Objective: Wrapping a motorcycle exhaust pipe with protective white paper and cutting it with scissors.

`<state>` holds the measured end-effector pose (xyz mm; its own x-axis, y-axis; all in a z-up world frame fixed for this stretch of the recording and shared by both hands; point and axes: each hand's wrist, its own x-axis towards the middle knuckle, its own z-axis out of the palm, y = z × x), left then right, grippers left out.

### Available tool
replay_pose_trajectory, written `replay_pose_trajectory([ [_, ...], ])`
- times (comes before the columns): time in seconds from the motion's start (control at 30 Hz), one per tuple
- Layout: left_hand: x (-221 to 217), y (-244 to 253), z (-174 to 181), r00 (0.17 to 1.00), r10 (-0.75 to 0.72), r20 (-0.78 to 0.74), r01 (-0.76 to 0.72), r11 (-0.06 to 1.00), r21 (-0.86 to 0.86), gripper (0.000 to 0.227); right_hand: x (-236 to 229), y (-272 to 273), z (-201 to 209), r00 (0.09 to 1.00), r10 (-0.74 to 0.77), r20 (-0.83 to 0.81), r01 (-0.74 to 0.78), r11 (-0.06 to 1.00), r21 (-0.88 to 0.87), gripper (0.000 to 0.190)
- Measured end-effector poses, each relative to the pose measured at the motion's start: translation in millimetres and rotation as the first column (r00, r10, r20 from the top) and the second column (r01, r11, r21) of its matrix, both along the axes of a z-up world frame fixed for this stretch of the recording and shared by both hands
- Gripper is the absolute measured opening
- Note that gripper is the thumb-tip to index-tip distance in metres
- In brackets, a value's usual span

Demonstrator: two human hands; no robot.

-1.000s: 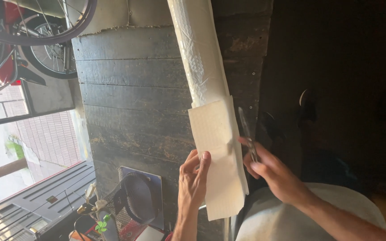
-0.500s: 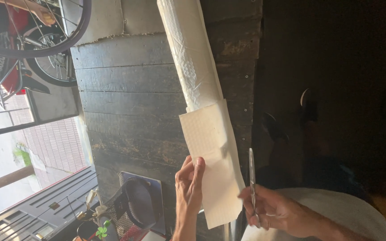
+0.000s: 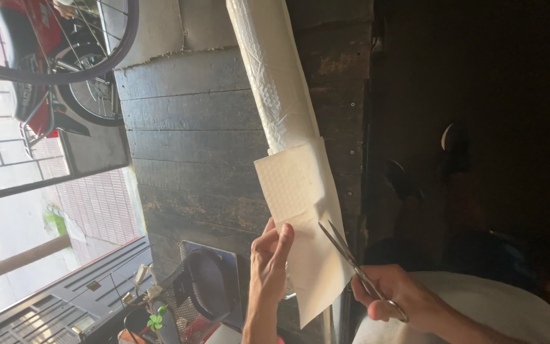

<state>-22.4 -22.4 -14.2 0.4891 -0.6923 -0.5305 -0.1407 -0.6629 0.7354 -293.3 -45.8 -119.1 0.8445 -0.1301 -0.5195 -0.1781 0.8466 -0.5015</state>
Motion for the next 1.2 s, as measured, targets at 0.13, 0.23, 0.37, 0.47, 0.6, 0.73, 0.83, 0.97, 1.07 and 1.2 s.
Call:
replay_pose_trajectory([
  [0.13, 7.4, 8.5, -9.5, 1.000, 0.011, -0.018, -0.010, 0.999, 0.035, 0.072, 5.4, 2.7, -6.4, 0.997, -0.028, 0.067, 0.026, 0.999, 0.025, 0.080],
  [0.23, 7.6, 7.5, -6.8, 1.000, 0.001, -0.021, 0.000, 0.999, 0.035, 0.071, 8.6, 0.7, -1.8, 0.987, -0.094, 0.131, 0.087, 0.994, 0.062, 0.076],
  [0.37, 11.7, 14.6, -10.2, 0.999, 0.011, 0.031, -0.014, 0.994, 0.106, 0.073, 9.7, -12.6, 7.9, 0.980, -0.114, 0.162, 0.099, 0.991, 0.095, 0.076],
  [0.47, 12.6, 14.1, -10.8, 0.994, -0.063, 0.087, 0.056, 0.996, 0.075, 0.070, 5.9, -6.8, -0.8, 0.990, -0.077, 0.119, 0.060, 0.988, 0.145, 0.074],
  [0.6, 14.5, 18.6, -11.5, 0.998, -0.031, 0.051, 0.025, 0.993, 0.114, 0.070, 3.9, -3.7, -6.1, 0.994, -0.031, 0.103, 0.015, 0.988, 0.152, 0.076],
  [0.73, 12.3, 8.5, -7.1, 0.999, -0.043, 0.023, 0.040, 0.995, 0.092, 0.068, 8.0, -17.8, 2.1, 0.989, -0.071, 0.130, 0.054, 0.990, 0.132, 0.076],
  [0.83, 13.3, 11.8, -9.5, 1.000, 0.006, -0.020, -0.004, 0.995, 0.104, 0.067, 6.8, -17.3, -0.4, 0.988, -0.066, 0.137, 0.046, 0.988, 0.145, 0.075],
  [0.97, 11.4, 10.9, -9.2, 0.996, 0.033, -0.084, -0.030, 0.999, 0.045, 0.062, 7.9, -22.3, 5.3, 0.983, -0.062, 0.175, 0.043, 0.993, 0.108, 0.074],
  [1.07, 17.1, 21.5, -18.5, 0.999, -0.037, -0.023, 0.037, 0.999, 0.006, 0.065, 5.8, -20.0, -5.4, 0.990, -0.049, 0.130, 0.035, 0.993, 0.109, 0.078],
  [1.2, 14.4, 16.2, -13.1, 0.998, 0.011, -0.069, -0.007, 0.998, 0.056, 0.063, 2.5, -44.5, 10.5, 0.998, 0.017, 0.058, -0.026, 0.986, 0.164, 0.082],
])
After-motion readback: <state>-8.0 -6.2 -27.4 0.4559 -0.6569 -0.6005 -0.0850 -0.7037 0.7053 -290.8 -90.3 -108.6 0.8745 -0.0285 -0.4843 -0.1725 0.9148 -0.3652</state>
